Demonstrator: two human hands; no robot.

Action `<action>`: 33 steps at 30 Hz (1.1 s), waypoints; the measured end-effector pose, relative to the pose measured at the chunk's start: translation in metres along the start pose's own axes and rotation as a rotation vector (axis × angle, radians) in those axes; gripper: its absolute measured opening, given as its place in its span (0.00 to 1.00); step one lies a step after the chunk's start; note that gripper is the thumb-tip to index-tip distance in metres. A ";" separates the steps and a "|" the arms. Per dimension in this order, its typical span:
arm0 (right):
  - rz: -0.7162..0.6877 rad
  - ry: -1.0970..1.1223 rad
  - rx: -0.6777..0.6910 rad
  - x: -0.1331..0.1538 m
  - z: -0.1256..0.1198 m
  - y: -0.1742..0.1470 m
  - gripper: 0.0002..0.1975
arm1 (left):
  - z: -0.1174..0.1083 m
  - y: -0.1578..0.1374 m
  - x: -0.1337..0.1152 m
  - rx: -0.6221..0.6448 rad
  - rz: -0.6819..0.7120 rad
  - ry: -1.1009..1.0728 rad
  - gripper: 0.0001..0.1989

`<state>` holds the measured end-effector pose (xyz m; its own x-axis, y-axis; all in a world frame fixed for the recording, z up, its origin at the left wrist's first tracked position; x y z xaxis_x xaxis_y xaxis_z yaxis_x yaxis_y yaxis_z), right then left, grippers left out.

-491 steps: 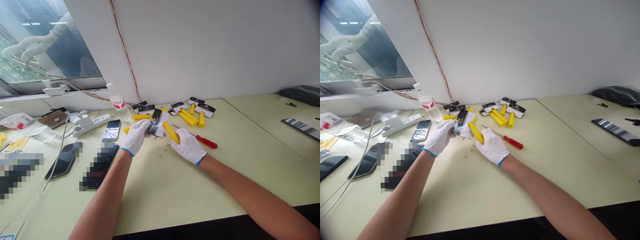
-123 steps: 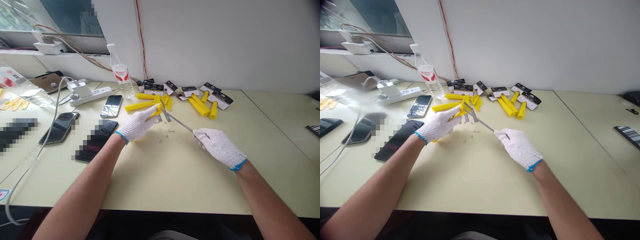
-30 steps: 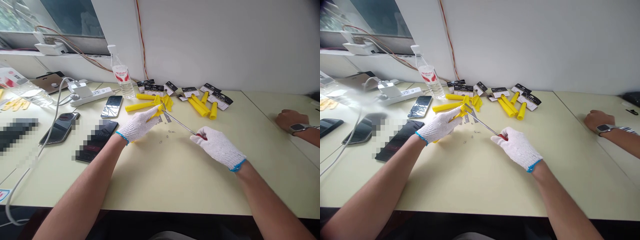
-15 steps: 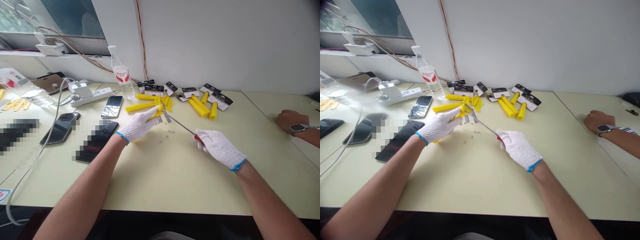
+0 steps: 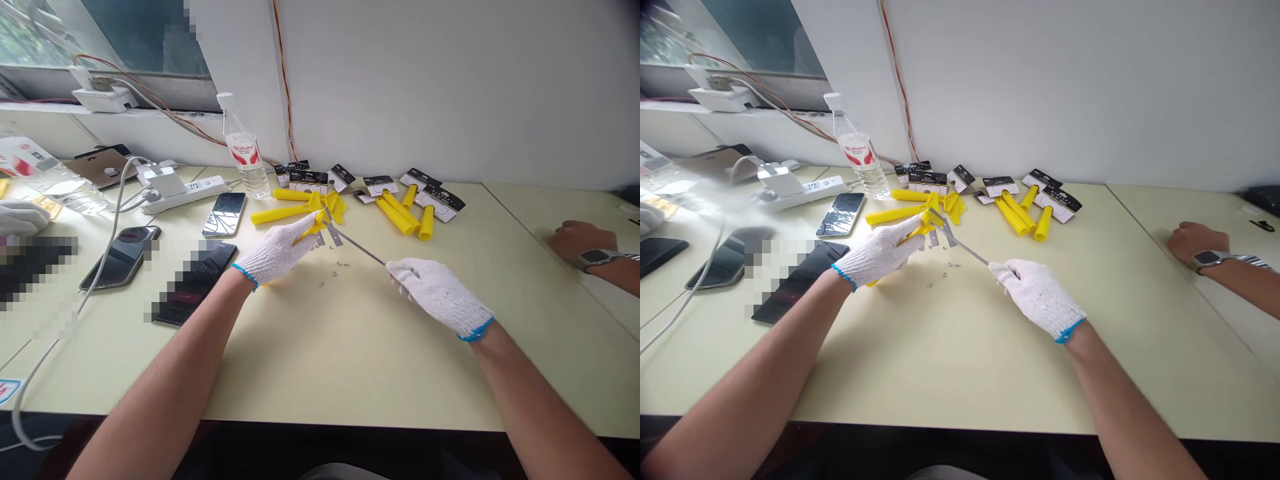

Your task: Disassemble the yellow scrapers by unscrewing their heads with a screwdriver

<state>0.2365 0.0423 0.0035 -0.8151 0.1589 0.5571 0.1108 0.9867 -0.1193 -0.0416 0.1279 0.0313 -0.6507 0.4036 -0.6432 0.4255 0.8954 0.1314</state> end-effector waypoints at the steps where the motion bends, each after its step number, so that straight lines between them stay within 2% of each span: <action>1: -0.002 -0.007 -0.007 0.000 -0.001 0.001 0.14 | -0.001 -0.001 -0.001 -0.003 0.002 -0.006 0.13; 5: -0.008 -0.042 -0.042 0.002 -0.003 0.003 0.14 | -0.002 -0.003 -0.007 -0.009 0.023 -0.035 0.12; 10: -0.031 -0.077 -0.094 0.006 -0.009 0.004 0.15 | 0.000 -0.004 -0.001 0.031 -0.039 -0.110 0.13; 16: -0.052 -0.098 -0.091 0.007 -0.017 0.005 0.15 | 0.001 -0.005 -0.001 0.064 -0.086 -0.199 0.13; 21: -0.051 -0.116 -0.089 0.003 -0.019 0.004 0.15 | 0.000 -0.004 0.000 0.059 -0.077 -0.182 0.12; 27: -0.022 -0.149 -0.162 -0.005 -0.029 0.013 0.14 | -0.003 -0.003 0.004 0.033 -0.122 -0.111 0.21; 33: 0.050 -0.229 -0.260 -0.029 -0.032 0.029 0.19 | -0.002 -0.004 -0.003 0.051 -0.122 -0.146 0.25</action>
<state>0.2814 0.0674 0.0099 -0.9083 0.2243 0.3532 0.2709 0.9586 0.0878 -0.0427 0.1231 0.0348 -0.6030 0.2579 -0.7549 0.3829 0.9237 0.0097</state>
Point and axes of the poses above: each hand's wrist, its own y-axis towards the middle knuckle, its own z-axis out of the palm, x = y × z, the point moved 10 cm from there along y, towards the middle knuckle, and after that the axes turned 2 degrees about y, right-handed, at the moved point
